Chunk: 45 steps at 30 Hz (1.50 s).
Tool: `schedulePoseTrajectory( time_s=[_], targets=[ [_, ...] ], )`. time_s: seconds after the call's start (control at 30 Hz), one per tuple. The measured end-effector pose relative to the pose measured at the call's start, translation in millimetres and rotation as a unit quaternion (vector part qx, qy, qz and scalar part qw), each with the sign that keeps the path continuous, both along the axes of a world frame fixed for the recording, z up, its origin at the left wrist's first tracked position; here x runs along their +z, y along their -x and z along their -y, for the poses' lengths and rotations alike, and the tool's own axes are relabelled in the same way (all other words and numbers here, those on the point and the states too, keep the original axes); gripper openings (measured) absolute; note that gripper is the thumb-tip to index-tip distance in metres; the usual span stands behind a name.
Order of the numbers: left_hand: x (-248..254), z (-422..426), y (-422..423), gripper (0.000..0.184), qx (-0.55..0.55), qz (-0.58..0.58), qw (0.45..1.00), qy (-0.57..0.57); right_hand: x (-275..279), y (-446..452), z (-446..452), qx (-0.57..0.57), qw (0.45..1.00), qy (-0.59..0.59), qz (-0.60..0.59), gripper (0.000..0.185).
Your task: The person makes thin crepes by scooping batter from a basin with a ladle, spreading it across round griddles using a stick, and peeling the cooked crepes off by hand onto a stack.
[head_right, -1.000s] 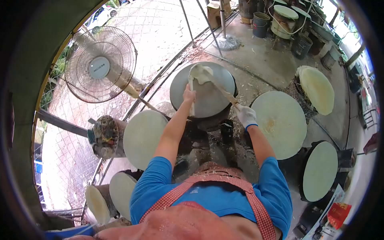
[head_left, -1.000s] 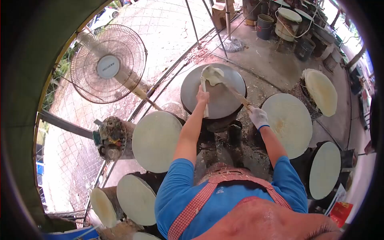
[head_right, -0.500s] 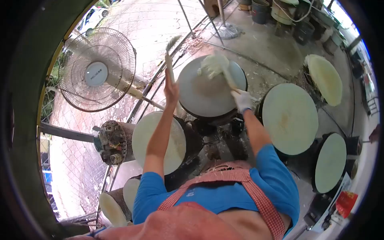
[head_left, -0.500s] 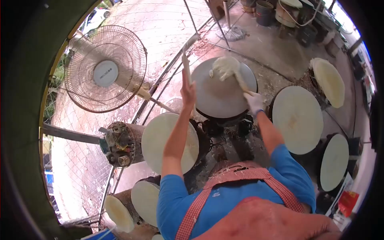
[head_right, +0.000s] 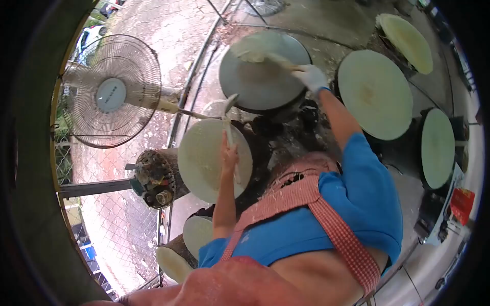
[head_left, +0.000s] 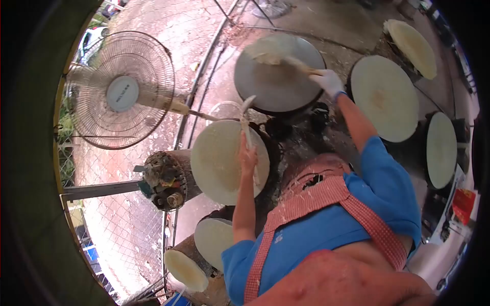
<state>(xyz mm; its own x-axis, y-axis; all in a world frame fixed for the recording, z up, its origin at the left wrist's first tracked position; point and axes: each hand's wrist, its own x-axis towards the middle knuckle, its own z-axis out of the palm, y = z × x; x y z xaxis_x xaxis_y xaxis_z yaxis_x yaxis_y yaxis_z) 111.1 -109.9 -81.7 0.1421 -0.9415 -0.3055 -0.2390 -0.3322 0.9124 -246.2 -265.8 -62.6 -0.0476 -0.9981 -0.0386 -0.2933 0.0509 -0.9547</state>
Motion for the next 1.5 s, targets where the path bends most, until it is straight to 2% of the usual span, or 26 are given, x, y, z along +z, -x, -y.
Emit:
schedulePoseTrajectory(
  time_s=[0.03, 0.1, 0.2, 0.27, 0.3, 0.37, 0.4, 0.47, 0.57, 0.63, 0.67, 0.7, 0.77, 0.87, 0.97, 1.0, 1.03, 1.1, 1.13, 1.2, 1.23, 1.3, 1.33, 1.43, 1.47, 1.5],
  targets=[
    [0, 6, 2, 0.065, -0.010, 0.017, 1.000, 0.010, -12, 17, 4, -0.009, 0.994, 0.026, 0.101, 0.025],
    [3, 5, 2, 0.066, -0.007, 0.032, 0.999, 0.027, -17, -6, -14, -0.056, 0.957, -0.107, 0.264, 0.024],
    [10, 1, 17, 0.067, 0.030, -0.005, 1.000, 0.002, -15, -41, -19, -0.027, 0.983, -0.073, 0.166, 0.024],
    [11, 2, 19, 0.067, 0.034, 0.029, 0.999, -0.021, 13, -27, -6, 0.060, 0.967, -0.180, 0.168, 0.022],
    [8, -4, 19, 0.067, 0.042, 0.032, 0.998, -0.017, 19, -10, -2, 0.069, 0.967, -0.177, 0.170, 0.022],
    [3, 1, 20, 0.067, 0.034, 0.052, 0.998, 0.016, 18, 33, 18, -0.030, 0.963, -0.170, 0.208, 0.022],
    [5, 3, 23, 0.067, 0.039, 0.059, 0.997, 0.022, 6, 31, 30, -0.023, 0.962, -0.165, 0.214, 0.022],
    [10, 0, 31, 0.066, 0.067, 0.021, 0.997, -0.010, -32, 20, 38, -0.019, 0.953, -0.195, 0.232, 0.022],
    [23, -6, 42, 0.068, 0.106, -0.063, 0.991, -0.052, 13, 6, 20, 0.077, 0.916, -0.311, 0.243, 0.025],
    [34, -25, 50, 0.069, 0.123, -0.082, 0.988, -0.049, -3, 36, 37, 0.115, 0.941, -0.243, 0.204, 0.025],
    [41, -31, 51, 0.070, 0.131, -0.098, 0.986, -0.040, -11, 56, 54, 0.129, 0.932, -0.253, 0.226, 0.025],
    [46, -33, 53, 0.070, 0.135, -0.094, 0.986, -0.033, -1, 67, 69, 0.093, 0.954, -0.238, 0.158, 0.024],
    [51, -51, 62, 0.071, 0.193, -0.181, 0.958, -0.110, 5, 65, 92, 0.056, 0.956, -0.206, 0.199, 0.026],
    [51, -53, 68, 0.071, 0.228, -0.255, 0.927, -0.155, 7, 36, 81, 0.145, 0.922, -0.305, 0.187, 0.027],
    [44, -69, 69, 0.071, 0.200, -0.237, 0.940, -0.140, -21, 57, 70, 0.234, 0.919, -0.251, 0.195, 0.029],
    [51, -72, 73, 0.071, 0.205, -0.237, 0.940, -0.133, -14, 71, 78, 0.214, 0.914, -0.310, 0.148, 0.027],
    [61, -77, 78, 0.070, 0.224, -0.258, 0.927, -0.153, -10, 75, 96, 0.221, 0.914, -0.304, 0.149, 0.027],
    [70, -82, 79, 0.069, 0.247, -0.271, 0.912, -0.183, -3, 76, 126, 0.063, 0.914, -0.328, 0.230, 0.026],
    [69, -82, 81, 0.068, 0.253, -0.292, 0.905, -0.179, 2, 72, 135, 0.064, 0.912, -0.335, 0.230, 0.026],
    [68, -84, 82, 0.066, 0.252, -0.319, 0.894, -0.187, 22, 43, 137, 0.173, 0.927, -0.293, 0.155, 0.022],
    [70, -83, 81, 0.066, 0.262, -0.316, 0.892, -0.190, 15, 39, 131, 0.180, 0.923, -0.300, 0.156, 0.022],
    [76, -84, 84, 0.066, 0.255, -0.353, 0.882, -0.183, -6, 41, 112, 0.232, 0.891, -0.367, 0.133, 0.029],
    [80, -85, 87, 0.066, 0.261, -0.321, 0.893, -0.180, -49, 54, 111, 0.260, 0.905, -0.306, 0.140, 0.026],
    [86, -93, 93, 0.066, 0.285, -0.281, 0.898, -0.185, -34, 82, 123, 0.249, 0.912, -0.294, 0.138, 0.021],
    [87, -95, 92, 0.066, 0.284, -0.277, 0.900, -0.182, -24, 78, 138, 0.261, 0.928, -0.238, 0.123, 0.026],
    [88, -99, 93, 0.066, 0.287, -0.303, 0.891, -0.177, -4, 69, 149, 0.239, 0.931, -0.248, 0.118, 0.028]
  ],
)
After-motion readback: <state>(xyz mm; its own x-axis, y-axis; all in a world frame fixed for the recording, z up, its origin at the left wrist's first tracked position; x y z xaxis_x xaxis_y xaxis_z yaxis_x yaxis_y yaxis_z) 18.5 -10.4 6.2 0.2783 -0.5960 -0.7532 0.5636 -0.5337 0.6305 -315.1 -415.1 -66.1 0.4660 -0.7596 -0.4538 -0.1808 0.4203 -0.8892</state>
